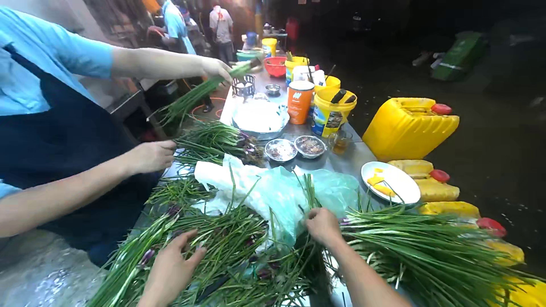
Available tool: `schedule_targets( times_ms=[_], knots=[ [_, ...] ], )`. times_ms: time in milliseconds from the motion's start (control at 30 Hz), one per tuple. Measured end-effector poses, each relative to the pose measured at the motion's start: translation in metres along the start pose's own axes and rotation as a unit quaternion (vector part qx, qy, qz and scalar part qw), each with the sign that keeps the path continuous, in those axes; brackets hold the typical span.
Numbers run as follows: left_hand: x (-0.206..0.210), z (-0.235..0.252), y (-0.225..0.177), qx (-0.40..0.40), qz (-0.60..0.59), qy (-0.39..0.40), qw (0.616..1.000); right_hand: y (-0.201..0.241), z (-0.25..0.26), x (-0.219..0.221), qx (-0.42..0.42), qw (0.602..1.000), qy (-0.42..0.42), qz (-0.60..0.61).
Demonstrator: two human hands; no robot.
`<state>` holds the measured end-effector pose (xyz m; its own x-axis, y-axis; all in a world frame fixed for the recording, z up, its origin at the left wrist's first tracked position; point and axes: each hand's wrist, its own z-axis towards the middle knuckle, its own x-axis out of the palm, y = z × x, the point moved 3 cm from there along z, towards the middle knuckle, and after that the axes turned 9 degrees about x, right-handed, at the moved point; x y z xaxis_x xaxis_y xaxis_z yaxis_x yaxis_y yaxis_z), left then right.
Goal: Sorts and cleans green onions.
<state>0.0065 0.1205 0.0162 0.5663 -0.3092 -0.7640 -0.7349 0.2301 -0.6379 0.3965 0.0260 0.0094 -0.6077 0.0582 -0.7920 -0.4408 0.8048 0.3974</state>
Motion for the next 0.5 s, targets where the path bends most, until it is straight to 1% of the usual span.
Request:
schedule_targets(
  times_ms=[67, 133, 200, 267, 333, 400, 467, 500],
  knots=[
    [0.002, -0.009, -0.008, -0.001, -0.047, 0.004, 0.999, 0.007, -0.015, -0.025, -0.047, 0.989, -0.027, 0.139],
    [0.007, -0.013, -0.032, 0.03, -0.114, 0.017, 0.993, 0.019, -0.039, -0.051, -0.108, 0.963, -0.039, 0.242],
    [0.014, -0.013, -0.068, 0.105, -0.174, 0.032, 0.979, 0.033, -0.062, -0.073, -0.167, 0.934, -0.042, 0.314],
    [0.022, -0.011, -0.112, 0.201, -0.205, 0.035, 0.957, 0.047, -0.083, -0.087, -0.214, 0.903, -0.031, 0.37],
    [0.031, -0.008, -0.154, 0.268, -0.206, 0.041, 0.94, 0.058, -0.1, -0.094, -0.25, 0.872, -0.023, 0.42],
    [0.04, -0.004, -0.184, 0.295, -0.174, 0.043, 0.939, 0.065, -0.112, -0.096, -0.265, 0.844, -0.014, 0.465],
    [0.045, 0.0, -0.199, 0.304, -0.158, 0.031, 0.939, 0.069, -0.121, -0.098, -0.268, 0.817, -0.008, 0.51],
    [0.045, 0.001, -0.202, 0.306, -0.169, 0.024, 0.937, 0.068, -0.124, -0.1, -0.264, 0.803, -0.003, 0.534]
  ],
)
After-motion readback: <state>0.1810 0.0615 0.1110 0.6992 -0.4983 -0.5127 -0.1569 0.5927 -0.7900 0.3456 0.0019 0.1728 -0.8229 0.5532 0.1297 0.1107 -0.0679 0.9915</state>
